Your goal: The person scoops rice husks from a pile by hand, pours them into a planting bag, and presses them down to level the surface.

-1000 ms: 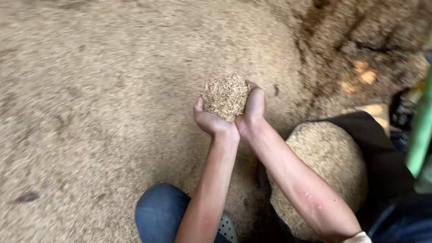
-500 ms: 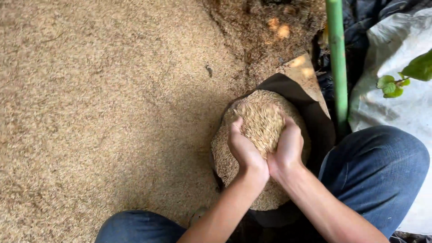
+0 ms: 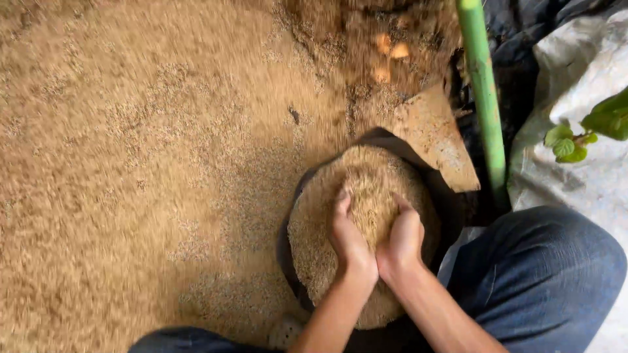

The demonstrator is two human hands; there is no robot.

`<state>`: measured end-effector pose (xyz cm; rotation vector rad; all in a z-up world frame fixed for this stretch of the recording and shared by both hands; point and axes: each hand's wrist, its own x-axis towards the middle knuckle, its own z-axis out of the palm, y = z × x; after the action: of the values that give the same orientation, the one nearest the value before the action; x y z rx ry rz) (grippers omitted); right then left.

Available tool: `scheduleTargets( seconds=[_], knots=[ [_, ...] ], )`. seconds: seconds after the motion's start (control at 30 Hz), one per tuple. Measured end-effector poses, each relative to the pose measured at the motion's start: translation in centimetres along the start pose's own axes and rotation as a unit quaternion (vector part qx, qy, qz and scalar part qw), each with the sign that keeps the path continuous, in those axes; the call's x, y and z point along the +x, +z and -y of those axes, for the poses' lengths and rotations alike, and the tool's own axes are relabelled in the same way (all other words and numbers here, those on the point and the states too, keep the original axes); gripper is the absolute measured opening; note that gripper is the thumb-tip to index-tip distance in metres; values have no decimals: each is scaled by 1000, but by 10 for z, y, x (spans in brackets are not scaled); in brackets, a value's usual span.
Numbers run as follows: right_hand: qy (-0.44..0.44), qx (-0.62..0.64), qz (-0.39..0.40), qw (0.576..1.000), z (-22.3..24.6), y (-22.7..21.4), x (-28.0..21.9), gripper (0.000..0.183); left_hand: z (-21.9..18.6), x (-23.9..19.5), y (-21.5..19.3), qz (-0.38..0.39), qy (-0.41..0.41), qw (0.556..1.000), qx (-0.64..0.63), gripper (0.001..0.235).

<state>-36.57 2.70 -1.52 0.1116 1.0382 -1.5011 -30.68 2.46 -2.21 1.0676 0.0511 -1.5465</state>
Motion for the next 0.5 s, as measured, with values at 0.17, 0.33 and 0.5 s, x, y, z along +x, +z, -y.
scheduleTargets(
  seconds=[0.17, 0.33, 0.5],
  knots=[
    [-11, 20, 57, 998, 7, 14, 4, 36, -12, 2, 13, -7, 16, 1000, 11, 46],
    [-33, 40, 95, 994, 16, 11, 6, 39, -12, -3, 26, 0, 17, 999, 30, 44],
    [-33, 12, 41, 999, 12, -4, -10, 37, -2, -29, 14, 11, 62, 997, 50, 46]
  ],
)
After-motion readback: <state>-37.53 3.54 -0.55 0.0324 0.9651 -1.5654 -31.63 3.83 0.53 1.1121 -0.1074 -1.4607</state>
